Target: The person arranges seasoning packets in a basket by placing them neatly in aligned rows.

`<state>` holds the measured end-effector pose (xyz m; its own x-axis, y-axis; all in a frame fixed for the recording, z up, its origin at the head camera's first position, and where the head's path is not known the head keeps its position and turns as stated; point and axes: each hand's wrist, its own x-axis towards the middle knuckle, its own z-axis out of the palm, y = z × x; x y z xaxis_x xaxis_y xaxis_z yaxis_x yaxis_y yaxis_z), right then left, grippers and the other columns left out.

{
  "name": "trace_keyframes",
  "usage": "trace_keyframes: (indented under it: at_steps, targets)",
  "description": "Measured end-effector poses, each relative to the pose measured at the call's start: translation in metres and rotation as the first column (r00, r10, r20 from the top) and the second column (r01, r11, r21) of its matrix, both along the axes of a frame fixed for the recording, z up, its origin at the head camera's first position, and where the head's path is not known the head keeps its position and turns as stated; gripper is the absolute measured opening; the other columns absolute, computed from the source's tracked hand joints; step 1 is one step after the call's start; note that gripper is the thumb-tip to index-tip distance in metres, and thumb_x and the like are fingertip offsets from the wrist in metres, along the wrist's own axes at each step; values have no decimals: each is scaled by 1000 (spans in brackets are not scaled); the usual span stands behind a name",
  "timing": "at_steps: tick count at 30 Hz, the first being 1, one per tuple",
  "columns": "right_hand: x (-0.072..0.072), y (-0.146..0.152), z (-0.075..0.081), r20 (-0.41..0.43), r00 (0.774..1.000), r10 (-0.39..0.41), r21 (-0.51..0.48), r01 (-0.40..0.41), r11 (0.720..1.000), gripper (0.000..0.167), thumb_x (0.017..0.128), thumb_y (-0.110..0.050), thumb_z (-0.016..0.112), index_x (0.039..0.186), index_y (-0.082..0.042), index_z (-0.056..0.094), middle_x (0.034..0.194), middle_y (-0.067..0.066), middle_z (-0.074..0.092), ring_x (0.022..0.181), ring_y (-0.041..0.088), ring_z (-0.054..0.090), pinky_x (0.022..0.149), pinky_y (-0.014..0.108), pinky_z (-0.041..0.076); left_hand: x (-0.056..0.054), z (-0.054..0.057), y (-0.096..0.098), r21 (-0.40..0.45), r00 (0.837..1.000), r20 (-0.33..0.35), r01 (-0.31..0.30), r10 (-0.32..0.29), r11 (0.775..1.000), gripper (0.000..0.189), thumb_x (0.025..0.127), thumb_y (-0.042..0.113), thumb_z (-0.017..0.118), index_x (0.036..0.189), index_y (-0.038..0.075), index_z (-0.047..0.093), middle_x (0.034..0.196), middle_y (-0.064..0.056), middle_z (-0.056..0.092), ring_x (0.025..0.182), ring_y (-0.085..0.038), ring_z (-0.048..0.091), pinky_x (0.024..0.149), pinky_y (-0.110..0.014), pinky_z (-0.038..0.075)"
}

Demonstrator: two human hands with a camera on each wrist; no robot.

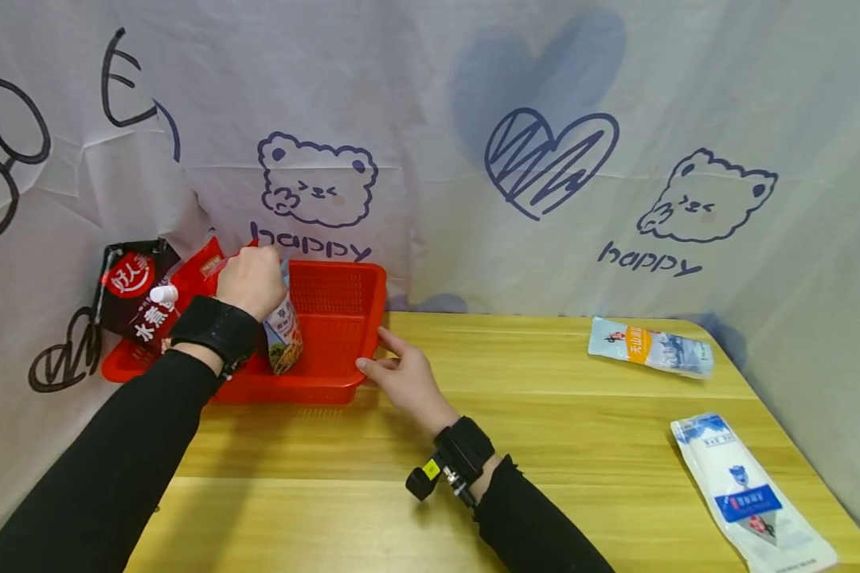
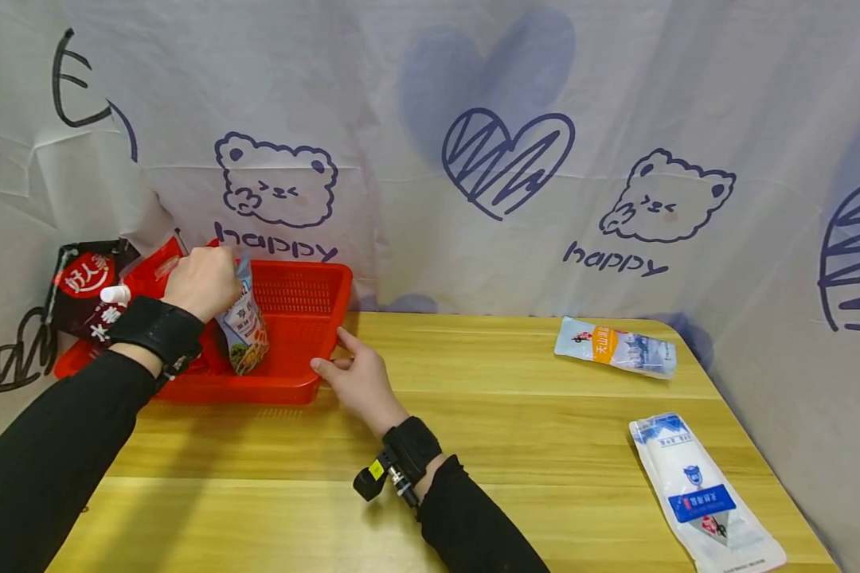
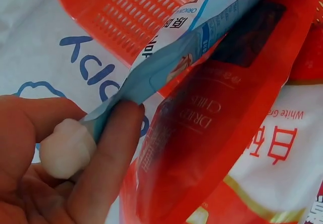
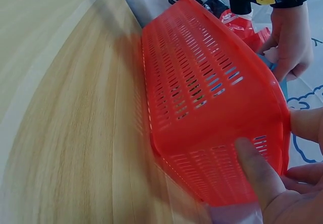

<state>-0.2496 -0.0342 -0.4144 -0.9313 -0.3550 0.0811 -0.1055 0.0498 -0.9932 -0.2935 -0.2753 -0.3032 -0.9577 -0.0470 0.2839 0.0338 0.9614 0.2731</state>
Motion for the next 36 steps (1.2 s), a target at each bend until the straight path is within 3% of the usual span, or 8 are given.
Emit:
trace_keyframes:
  at_steps: [5, 10, 15, 19, 24, 27, 30, 36]
  targets:
    - [0, 0, -1, 10, 1000, 12, -31, -11, 999, 70, 99, -6, 70, 159, 1, 36, 151, 23, 52, 113, 35, 71, 87, 38, 61, 4, 5, 1, -25, 1000, 22, -15, 16, 1000, 19, 88, 5, 60, 95, -13, 65, 89, -33, 67, 75, -50, 67, 65, -63, 57]
    - [0, 0, -1, 18, 1000, 14, -39, -13, 999, 70, 99, -6, 70, 159, 0, 35, 151, 24, 52, 113, 36, 71, 86, 38, 61, 16, 10, 6, -32, 998, 38, -41, 43, 999, 32, 92, 13, 62, 109, -13, 58, 98, -33, 61, 83, -53, 65, 74, -67, 55]
    - [-1, 1, -2, 17, 1000, 10, -21, -10, 1000, 70, 99, -7, 71, 159, 0, 36, 150, 23, 53, 112, 36, 71, 88, 44, 60, 40, 14, 14, -22, 992, -121, -26, 23, 999, 37, 95, 20, 61, 112, -13, 54, 102, -30, 51, 80, -53, 61, 68, -65, 54]
    - [-2, 1, -2, 5, 1000, 10, -6, -10, 1000, 69, 99, -7, 71, 158, 1, 37, 149, 23, 55, 111, 36, 72, 88, 46, 60, 64, 12, 24, 21, 963, -267, 39, -32, 999, 35, 97, 20, 63, 116, -9, 58, 109, -27, 52, 82, -47, 63, 63, -63, 57]
    - [-3, -1, -3, -2, 1000, 22, -26, -22, 999, 66, 100, -4, 69, 157, 6, 37, 147, 27, 55, 114, 39, 70, 87, 48, 60, 84, -6, 36, 27, 928, -343, 161, -142, 987, 30, 96, 16, 67, 119, -3, 63, 110, -22, 60, 72, -35, 64, 59, -53, 59]
    - [-3, -1, -4, 9, 999, 33, -60, -33, 998, 63, 102, -2, 64, 157, 8, 35, 146, 30, 54, 117, 42, 67, 89, 53, 59, 92, -21, 43, 19, 929, -313, 216, -199, 976, 28, 95, 15, 69, 118, -1, 65, 106, -19, 64, 66, -29, 62, 57, -47, 59]
    - [-2, -1, -5, 21, 999, 47, -85, -45, 995, 60, 104, -2, 59, 158, 7, 33, 147, 32, 52, 121, 44, 64, 90, 56, 58, 97, -35, 52, 18, 943, -237, 246, -235, 969, 30, 94, 16, 72, 118, 1, 66, 106, -17, 66, 65, -24, 60, 56, -43, 59]
    - [1, 0, -8, 35, 997, 70, -81, -67, 994, 57, 108, -3, 50, 161, 2, 29, 151, 30, 49, 119, 43, 66, 90, 50, 59, 102, -58, 67, -7, 956, -113, 271, -270, 962, 32, 91, 22, 78, 114, 2, 69, 98, -13, 67, 69, -21, 59, 60, -38, 59]
